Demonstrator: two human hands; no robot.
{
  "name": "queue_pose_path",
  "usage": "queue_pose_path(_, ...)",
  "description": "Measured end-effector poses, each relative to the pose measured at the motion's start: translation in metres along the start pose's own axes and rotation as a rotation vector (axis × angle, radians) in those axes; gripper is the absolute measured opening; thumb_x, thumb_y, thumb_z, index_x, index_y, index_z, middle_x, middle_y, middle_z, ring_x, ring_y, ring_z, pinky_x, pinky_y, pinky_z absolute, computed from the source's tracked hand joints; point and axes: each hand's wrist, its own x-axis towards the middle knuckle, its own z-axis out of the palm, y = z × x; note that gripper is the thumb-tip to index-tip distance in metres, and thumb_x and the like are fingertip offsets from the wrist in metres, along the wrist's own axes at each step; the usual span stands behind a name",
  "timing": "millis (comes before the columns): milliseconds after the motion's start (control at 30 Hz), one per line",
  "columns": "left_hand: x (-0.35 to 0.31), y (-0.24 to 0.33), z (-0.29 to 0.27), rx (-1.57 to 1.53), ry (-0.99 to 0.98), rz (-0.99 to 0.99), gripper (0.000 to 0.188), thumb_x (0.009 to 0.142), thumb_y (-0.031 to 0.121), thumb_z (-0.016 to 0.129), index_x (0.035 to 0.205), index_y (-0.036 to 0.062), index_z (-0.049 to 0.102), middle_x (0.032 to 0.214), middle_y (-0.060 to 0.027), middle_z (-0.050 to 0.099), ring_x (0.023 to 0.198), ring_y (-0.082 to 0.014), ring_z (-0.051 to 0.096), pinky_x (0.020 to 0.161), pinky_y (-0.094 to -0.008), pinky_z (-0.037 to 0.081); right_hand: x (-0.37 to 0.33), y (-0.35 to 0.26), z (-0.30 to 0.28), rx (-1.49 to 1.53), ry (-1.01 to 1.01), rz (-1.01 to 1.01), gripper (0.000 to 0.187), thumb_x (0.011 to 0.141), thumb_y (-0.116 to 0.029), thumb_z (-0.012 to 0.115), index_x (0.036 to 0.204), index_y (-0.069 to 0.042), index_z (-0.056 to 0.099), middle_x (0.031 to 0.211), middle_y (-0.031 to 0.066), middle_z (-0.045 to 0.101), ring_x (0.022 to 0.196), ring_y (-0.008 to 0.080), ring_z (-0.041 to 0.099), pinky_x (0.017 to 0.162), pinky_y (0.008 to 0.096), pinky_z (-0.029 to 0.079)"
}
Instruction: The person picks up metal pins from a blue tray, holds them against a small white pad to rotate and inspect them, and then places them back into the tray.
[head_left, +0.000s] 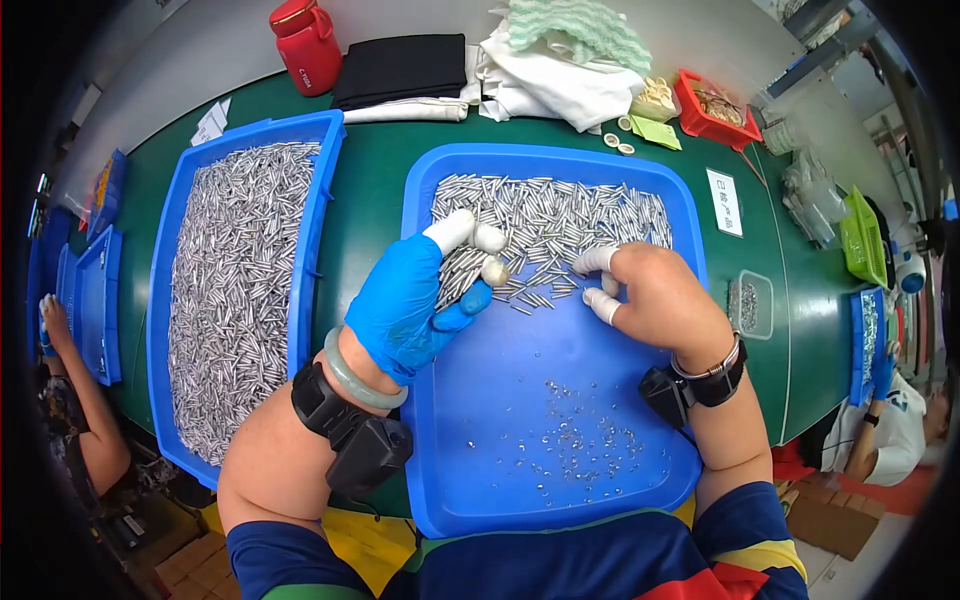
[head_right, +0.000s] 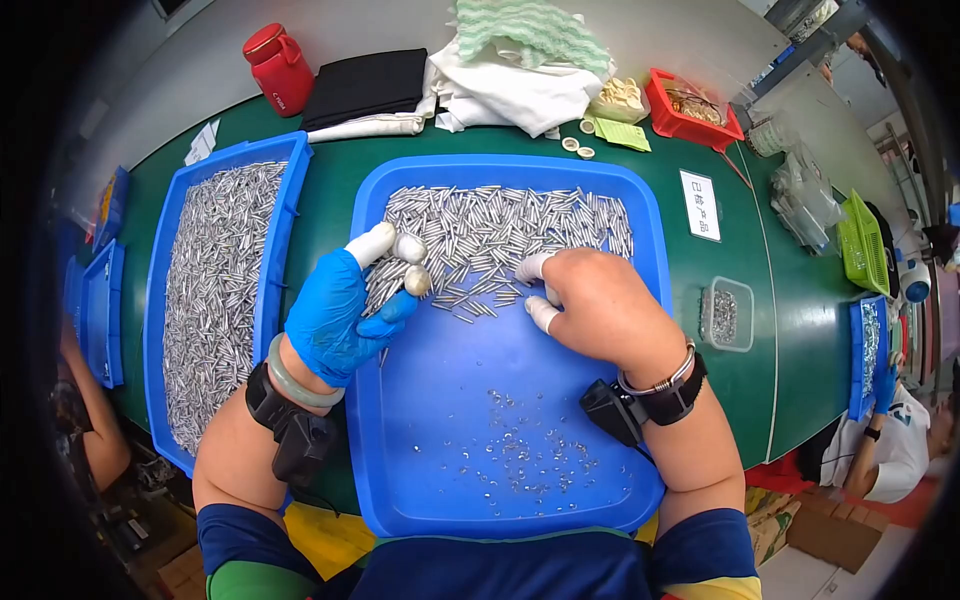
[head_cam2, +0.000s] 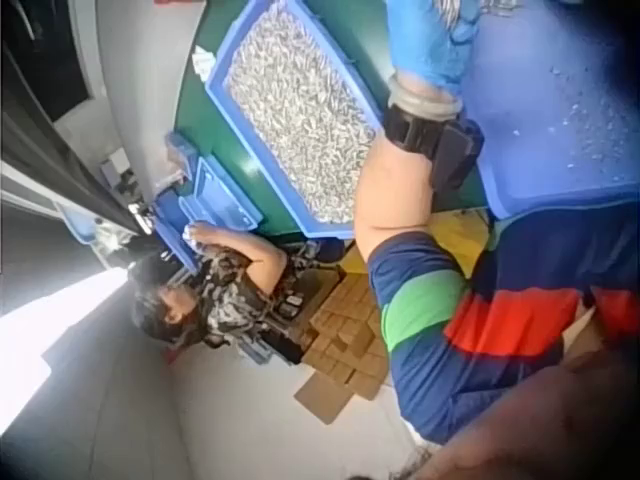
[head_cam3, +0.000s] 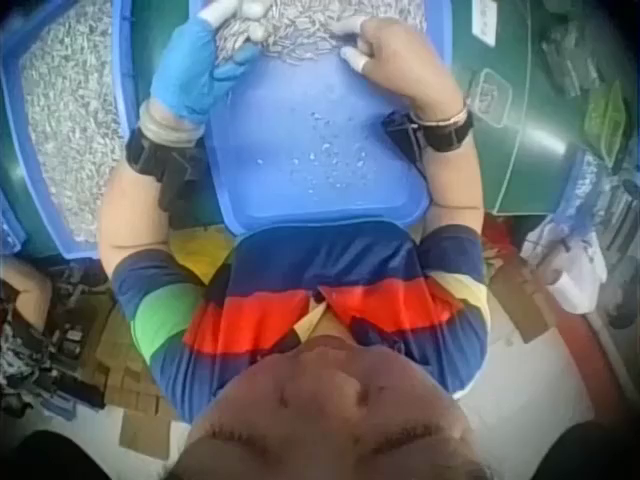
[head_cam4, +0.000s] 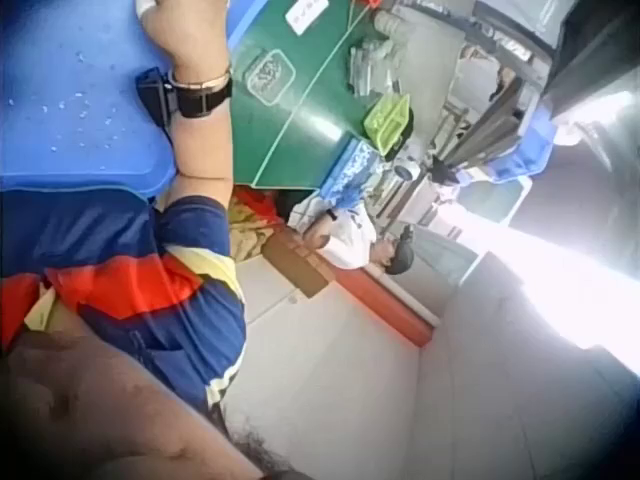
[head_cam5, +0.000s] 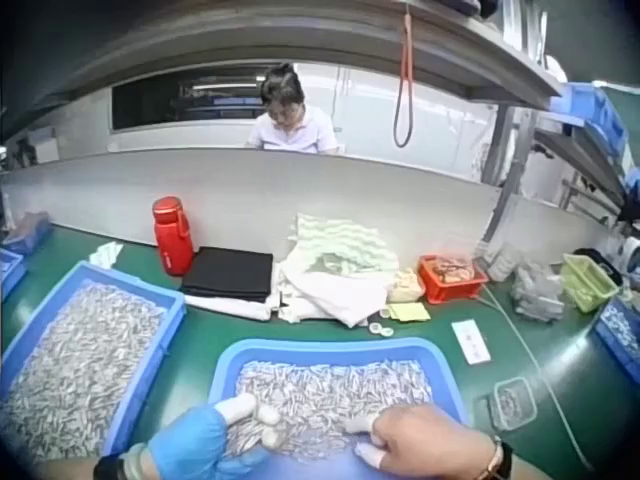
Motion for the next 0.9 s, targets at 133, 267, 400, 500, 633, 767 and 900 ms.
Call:
queue_pose_path(133, 0.001, 0.0, 0.006, 0.015, 0.022, -0.032, 0.025, 0.09, 0.027, 0.044, 0.088, 0.007, 0.058, 0.071, -0.0043, 0.059, 0.059, -0.0072, 0.053, 0.042, -0.0131, 0.037, 0.0, 0.001, 0.004, 0.014, 0.086, -0.076, 0.021, 0.067, -0.012, 0.065, 0.087, -0.006, 0.062, 0.059, 0.0079, 0.052, 0.056, 0.0234, 0.052, 0.053, 0.0341, 0.042)
queue_pose_path(267, -0.001, -0.001, 0.012, 0.024, 0.127, -0.005, 0.025, 0.09, 0.027, 0.044, 0.088, 0.0065, 0.058, 0.071, -0.0047, 0.059, 0.058, -0.0066, 0.052, 0.041, -0.0129, 0.035, 0.003, -0.003, 0.006, -0.01, 0.131, -0.094, 0.018, 0.067, -0.012, 0.065, 0.083, -0.006, 0.061, 0.057, 0.007, 0.051, 0.054, 0.023, 0.052, 0.051, 0.0338, 0.042)
queue_pose_path(400, -0.003, 0.001, 0.011, 0.029, 0.099, -0.005, 0.025, 0.09, 0.026, 0.044, 0.088, 0.0061, 0.058, 0.071, -0.0046, 0.059, 0.058, -0.0063, 0.052, 0.04, -0.013, 0.034, 0.001, -0.002, 0.002, 0.003, 0.073, 0.028, 0.016, 0.067, -0.012, 0.064, 0.081, -0.006, 0.061, 0.056, 0.0064, 0.05, 0.054, 0.0225, 0.052, 0.051, 0.0336, 0.042)
queue_pose_path(500, -0.001, -0.001, 0.008, 0.036, 0.06, -0.008, 0.025, 0.09, 0.026, 0.044, 0.088, 0.0061, 0.058, 0.071, -0.0044, 0.059, 0.057, -0.0066, 0.052, 0.039, -0.0129, 0.034, 0.005, 0.003, 0.01, -0.047, 0.102, -0.058, 0.014, 0.066, -0.012, 0.064, 0.078, -0.006, 0.06, 0.054, 0.0063, 0.051, 0.052, 0.0227, 0.052, 0.05, 0.0338, 0.042)
queue_pose_path(633, -0.001, -0.001, 0.014, 0.036, 0.099, -0.004, 0.025, 0.09, 0.027, 0.044, 0.088, 0.0059, 0.058, 0.07, -0.0041, 0.058, 0.054, -0.0057, 0.05, 0.038, -0.0127, 0.032, 0.003, 0.006, 0.013, -0.108, 0.082, -0.022, 0.011, 0.066, -0.011, 0.063, 0.075, -0.006, 0.06, 0.054, 0.0071, 0.052, 0.047, 0.0216, 0.051, 0.047, 0.0327, 0.041)
queue_pose_path(767, 0.0, -0.006, 0.005, 0.034, 0.008, -0.064, 0.026, 0.09, 0.028, 0.044, 0.087, 0.0067, 0.058, 0.069, -0.0037, 0.058, 0.052, -0.0046, 0.048, 0.038, -0.0136, 0.029, 0.005, -0.001, 0.004, -0.003, 0.128, 0.027, 0.009, 0.065, -0.009, 0.064, 0.072, -0.005, 0.059, 0.053, 0.0059, 0.053, 0.044, 0.0178, 0.05, 0.043, 0.0299, 0.04)
queue_pose_path(900, -0.003, -0.012, 0.016, 0.191, -0.035, -0.256, 0.025, 0.09, 0.029, 0.044, 0.085, 0.0079, 0.058, 0.068, -0.0016, 0.057, 0.051, -0.0039, 0.044, 0.039, -0.0153, 0.028, 0.001, -0.011, 0.003, 0.286, 0.172, -0.07, 0.01, 0.064, -0.006, 0.065, 0.07, -0.005, 0.057, 0.054, 0.0034, 0.054, 0.045, 0.0137, 0.051, 0.042, 0.0269, 0.039)
